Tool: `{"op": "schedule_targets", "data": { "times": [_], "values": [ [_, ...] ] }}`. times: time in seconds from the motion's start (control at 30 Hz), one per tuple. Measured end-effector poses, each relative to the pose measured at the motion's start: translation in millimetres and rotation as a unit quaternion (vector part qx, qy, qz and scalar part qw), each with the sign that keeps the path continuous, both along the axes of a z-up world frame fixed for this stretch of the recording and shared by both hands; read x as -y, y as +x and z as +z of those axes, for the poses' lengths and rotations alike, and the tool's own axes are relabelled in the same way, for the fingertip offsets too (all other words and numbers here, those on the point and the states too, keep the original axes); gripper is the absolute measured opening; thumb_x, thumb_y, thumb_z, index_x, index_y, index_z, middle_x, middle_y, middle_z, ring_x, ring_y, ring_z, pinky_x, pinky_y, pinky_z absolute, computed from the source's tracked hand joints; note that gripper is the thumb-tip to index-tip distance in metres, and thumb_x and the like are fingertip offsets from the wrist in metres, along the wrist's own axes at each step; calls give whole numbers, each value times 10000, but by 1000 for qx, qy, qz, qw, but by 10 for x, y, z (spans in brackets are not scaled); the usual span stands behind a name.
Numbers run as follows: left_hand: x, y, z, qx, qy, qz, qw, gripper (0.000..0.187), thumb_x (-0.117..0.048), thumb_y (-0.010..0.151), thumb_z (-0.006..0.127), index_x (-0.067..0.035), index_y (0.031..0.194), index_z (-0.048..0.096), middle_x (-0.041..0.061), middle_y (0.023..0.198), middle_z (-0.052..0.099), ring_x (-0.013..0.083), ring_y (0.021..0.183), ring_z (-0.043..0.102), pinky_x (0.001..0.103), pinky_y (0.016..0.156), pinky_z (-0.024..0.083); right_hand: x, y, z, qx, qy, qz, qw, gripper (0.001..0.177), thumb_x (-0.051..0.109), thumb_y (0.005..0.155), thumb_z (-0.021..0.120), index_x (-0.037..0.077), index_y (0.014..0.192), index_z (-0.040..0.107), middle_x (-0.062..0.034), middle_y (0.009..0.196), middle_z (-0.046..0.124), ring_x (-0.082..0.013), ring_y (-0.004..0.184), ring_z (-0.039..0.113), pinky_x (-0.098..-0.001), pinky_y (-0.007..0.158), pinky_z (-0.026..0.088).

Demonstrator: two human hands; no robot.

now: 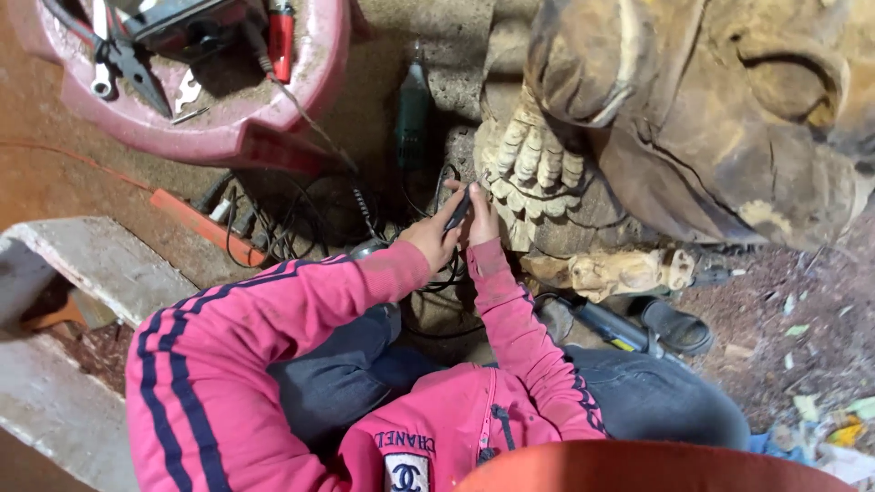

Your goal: Using a rotary tool to carve intricate details into a large wooden gargoyle sculpture.

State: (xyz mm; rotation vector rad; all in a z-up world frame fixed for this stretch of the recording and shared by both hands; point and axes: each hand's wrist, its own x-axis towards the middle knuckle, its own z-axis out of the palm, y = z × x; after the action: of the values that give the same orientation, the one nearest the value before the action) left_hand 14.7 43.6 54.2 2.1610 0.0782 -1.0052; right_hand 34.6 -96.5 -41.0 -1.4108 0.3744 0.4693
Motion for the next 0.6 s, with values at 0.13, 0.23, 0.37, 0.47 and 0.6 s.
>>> {"op": "schedule_targets", "data": {
  "times": [0.13,0.23,0.37,0.47,0.6],
  "values": [
    [-131,-129,-122,16,-27,-23,999,611,-450,1032,398,-489,1585,140,194,1225,665,386,1178,659,482,1008,525,-67,-169,118,18,72,-86,994,441,452,1063,531,78,1102,761,-105,1091,728,-163,911,652,-339,846,569],
    [-159,-137,-43,23,-2,-59,998,605,-500,1014,428,-525,1565,179,187,1251,668,388,1193,650,482,1020,528,-58,-229,114,26,78,-110,991,430,427,1056,564,43,1058,757,-70,1040,734,-122,876,644,-299,796,579],
    [-135,-132,9,29,22,-74,997,575,-521,1021,411,-548,1557,206,159,1247,679,362,1178,664,466,998,544,-15,-267,177,26,52,-141,988,395,405,1007,656,35,1051,788,-46,961,705,-109,832,622,-277,734,581],
    [-96,-119,25,28,31,-76,996,572,-505,1031,394,-525,1568,200,160,1214,694,362,1132,686,461,987,551,71,-268,8,29,10,-136,990,415,433,987,687,45,1087,792,-48,956,697,-101,783,603,-267,708,580],
    [48,-82,85,-2,19,-64,998,590,-495,1021,392,-497,1574,189,174,1304,670,372,1156,673,478,1031,523,66,-217,255,34,-39,-91,995,510,552,999,614,88,1073,811,-111,960,745,-182,834,678,-332,762,573]
  ]
}}
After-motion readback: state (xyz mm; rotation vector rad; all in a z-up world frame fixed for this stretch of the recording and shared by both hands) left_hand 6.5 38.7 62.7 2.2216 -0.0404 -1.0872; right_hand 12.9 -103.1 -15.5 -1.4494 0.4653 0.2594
